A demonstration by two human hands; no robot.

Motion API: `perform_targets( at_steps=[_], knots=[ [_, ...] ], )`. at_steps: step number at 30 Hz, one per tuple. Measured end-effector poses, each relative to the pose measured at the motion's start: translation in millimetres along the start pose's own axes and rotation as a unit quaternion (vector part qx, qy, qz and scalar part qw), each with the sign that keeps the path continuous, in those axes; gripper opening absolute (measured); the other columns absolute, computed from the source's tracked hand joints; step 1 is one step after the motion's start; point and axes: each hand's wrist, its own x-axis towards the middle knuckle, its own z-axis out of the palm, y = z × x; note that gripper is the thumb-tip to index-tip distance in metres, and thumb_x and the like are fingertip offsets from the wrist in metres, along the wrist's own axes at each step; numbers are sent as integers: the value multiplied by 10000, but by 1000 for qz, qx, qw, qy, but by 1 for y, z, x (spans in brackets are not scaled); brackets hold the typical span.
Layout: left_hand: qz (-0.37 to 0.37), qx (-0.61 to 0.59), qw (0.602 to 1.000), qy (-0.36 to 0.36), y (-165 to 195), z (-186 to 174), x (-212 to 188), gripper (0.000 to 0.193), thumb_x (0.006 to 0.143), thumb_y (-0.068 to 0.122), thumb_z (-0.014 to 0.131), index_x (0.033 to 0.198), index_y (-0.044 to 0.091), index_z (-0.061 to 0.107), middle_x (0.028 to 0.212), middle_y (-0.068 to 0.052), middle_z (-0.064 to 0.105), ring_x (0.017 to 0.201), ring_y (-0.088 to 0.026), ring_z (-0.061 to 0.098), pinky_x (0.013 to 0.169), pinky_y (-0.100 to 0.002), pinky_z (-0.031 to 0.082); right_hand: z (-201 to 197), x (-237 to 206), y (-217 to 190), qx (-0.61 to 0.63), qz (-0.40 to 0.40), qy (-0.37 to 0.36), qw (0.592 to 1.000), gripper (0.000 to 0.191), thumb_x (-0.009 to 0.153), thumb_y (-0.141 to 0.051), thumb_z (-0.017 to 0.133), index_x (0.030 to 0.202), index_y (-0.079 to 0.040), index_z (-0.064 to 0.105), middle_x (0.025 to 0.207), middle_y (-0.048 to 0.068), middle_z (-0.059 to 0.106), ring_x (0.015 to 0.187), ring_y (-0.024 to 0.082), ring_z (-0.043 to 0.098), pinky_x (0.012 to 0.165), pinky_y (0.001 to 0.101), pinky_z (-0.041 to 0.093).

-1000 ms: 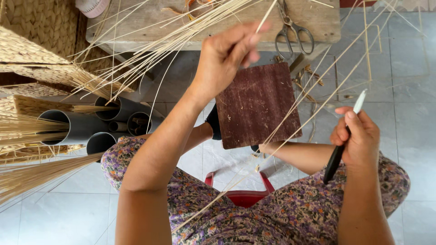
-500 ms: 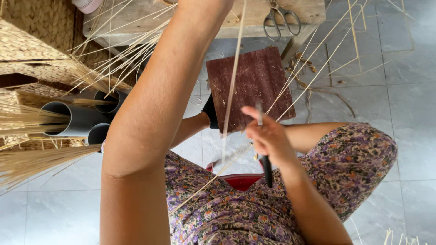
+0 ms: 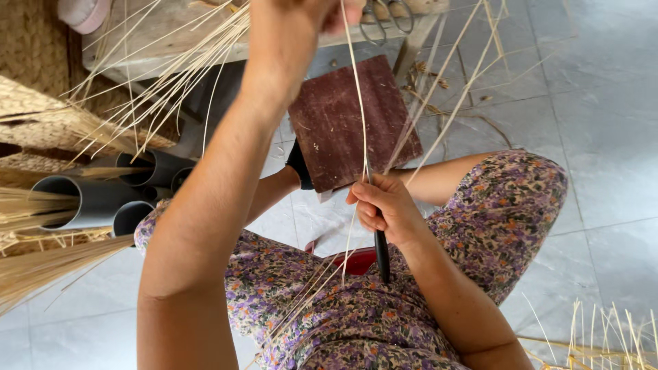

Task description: The person sits on a low stool and uses a small knife to shave and split thin bamboo strips one at a time, drawing each strip across the blade. They occasionally reach to the side table for more bamboo and at one point pick up scissors from the table.

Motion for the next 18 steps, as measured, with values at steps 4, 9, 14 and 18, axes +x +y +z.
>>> perform_targets(
  at_steps=[4,9,14,18],
  knots=[
    [-73,-127,986,-77,-7,20,-48,206,1048,66,548,1227,35,644,999,-76,776,777,-111,740,662,-238,599,7,0,10,10,-2,-11,1000,238,987,-206,683,899,15,686,544,-19,516,357,63,387,365,251,287],
    [-182,-140,962,-148,-6,42,-101,264,1026,114,628,1278,54,677,960,-31,762,792,-76,717,667,-201,571,11,-4,8,23,-15,32,999,252,1018,-227,673,949,15,660,566,-28,505,390,65,384,392,250,300],
    [-190,-148,964,-112,0,44,-125,209,1023,149,663,1195,51,730,864,-2,733,717,-55,670,600,-191,525,22,-17,-5,40,-25,19,999,421,1033,-303,606,1227,71,621,613,-25,511,408,45,379,399,221,299],
    [-176,-106,974,-95,11,35,-131,180,1009,144,669,1144,59,750,783,8,709,608,-41,626,529,-193,509,32,-32,-29,19,-94,-8,995,532,1054,-294,567,1450,53,493,652,-6,518,443,46,399,407,211,325]
  ],
)
